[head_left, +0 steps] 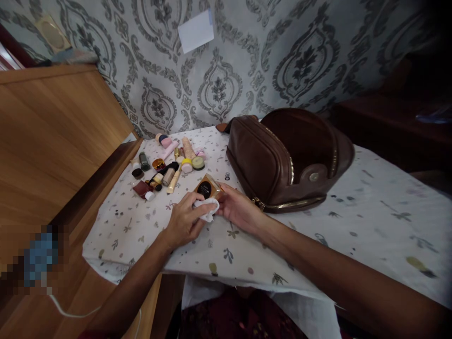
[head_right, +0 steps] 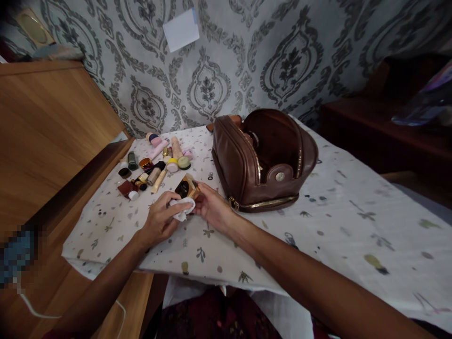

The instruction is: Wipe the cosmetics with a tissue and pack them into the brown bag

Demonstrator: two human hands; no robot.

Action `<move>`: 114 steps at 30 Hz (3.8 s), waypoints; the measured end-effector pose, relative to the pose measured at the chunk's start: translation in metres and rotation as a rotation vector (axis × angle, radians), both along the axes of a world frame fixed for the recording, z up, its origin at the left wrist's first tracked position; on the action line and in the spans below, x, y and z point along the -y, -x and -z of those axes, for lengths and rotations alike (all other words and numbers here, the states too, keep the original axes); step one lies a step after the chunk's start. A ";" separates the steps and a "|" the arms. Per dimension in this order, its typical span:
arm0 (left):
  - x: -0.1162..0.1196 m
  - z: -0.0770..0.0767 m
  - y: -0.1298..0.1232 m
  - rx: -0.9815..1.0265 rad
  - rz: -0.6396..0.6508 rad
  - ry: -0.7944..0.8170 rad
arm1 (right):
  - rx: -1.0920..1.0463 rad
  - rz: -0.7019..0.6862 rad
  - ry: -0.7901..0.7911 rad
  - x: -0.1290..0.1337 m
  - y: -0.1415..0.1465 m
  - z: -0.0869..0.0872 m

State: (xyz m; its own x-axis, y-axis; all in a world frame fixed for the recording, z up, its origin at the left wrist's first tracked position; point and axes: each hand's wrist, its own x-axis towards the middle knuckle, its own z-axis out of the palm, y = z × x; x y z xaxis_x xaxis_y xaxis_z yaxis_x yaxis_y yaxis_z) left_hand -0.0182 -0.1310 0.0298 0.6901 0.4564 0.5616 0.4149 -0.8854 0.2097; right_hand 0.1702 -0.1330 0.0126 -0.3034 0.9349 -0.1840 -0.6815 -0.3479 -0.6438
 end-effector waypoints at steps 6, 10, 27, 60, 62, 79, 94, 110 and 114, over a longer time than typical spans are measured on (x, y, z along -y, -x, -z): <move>-0.001 -0.001 0.003 0.009 0.016 0.062 | 0.000 -0.067 0.037 -0.002 -0.005 -0.002; -0.003 0.000 0.005 0.081 0.013 0.084 | -0.036 -0.056 0.075 -0.003 -0.006 -0.002; -0.008 0.004 0.002 0.297 -0.312 0.131 | -0.021 -0.064 0.058 -0.003 -0.007 -0.007; -0.009 -0.001 0.007 0.557 -0.363 0.603 | -0.072 -0.073 -0.029 0.002 -0.009 -0.016; -0.009 -0.002 0.007 0.565 -0.357 0.602 | 0.023 -0.033 -0.094 0.003 -0.007 -0.014; -0.013 -0.003 0.011 0.530 -0.315 0.571 | 1.089 0.410 -0.967 0.003 -0.011 -0.004; -0.015 0.007 0.013 0.076 -0.309 0.403 | 1.149 0.250 -0.837 -0.010 -0.016 0.020; -0.020 0.014 0.004 0.095 -0.387 0.359 | 0.889 0.195 -0.658 -0.011 -0.009 0.025; -0.023 0.015 0.004 0.141 -0.416 0.380 | 0.815 0.156 -0.659 -0.007 -0.009 0.016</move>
State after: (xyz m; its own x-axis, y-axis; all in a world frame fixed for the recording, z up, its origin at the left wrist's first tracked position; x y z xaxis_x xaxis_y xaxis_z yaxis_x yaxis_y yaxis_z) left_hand -0.0226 -0.1081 0.0144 0.3403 0.8607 0.3787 0.6565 -0.5058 0.5595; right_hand 0.1793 -0.1257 -0.0030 -0.1844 0.9423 0.2796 0.0339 0.2904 -0.9563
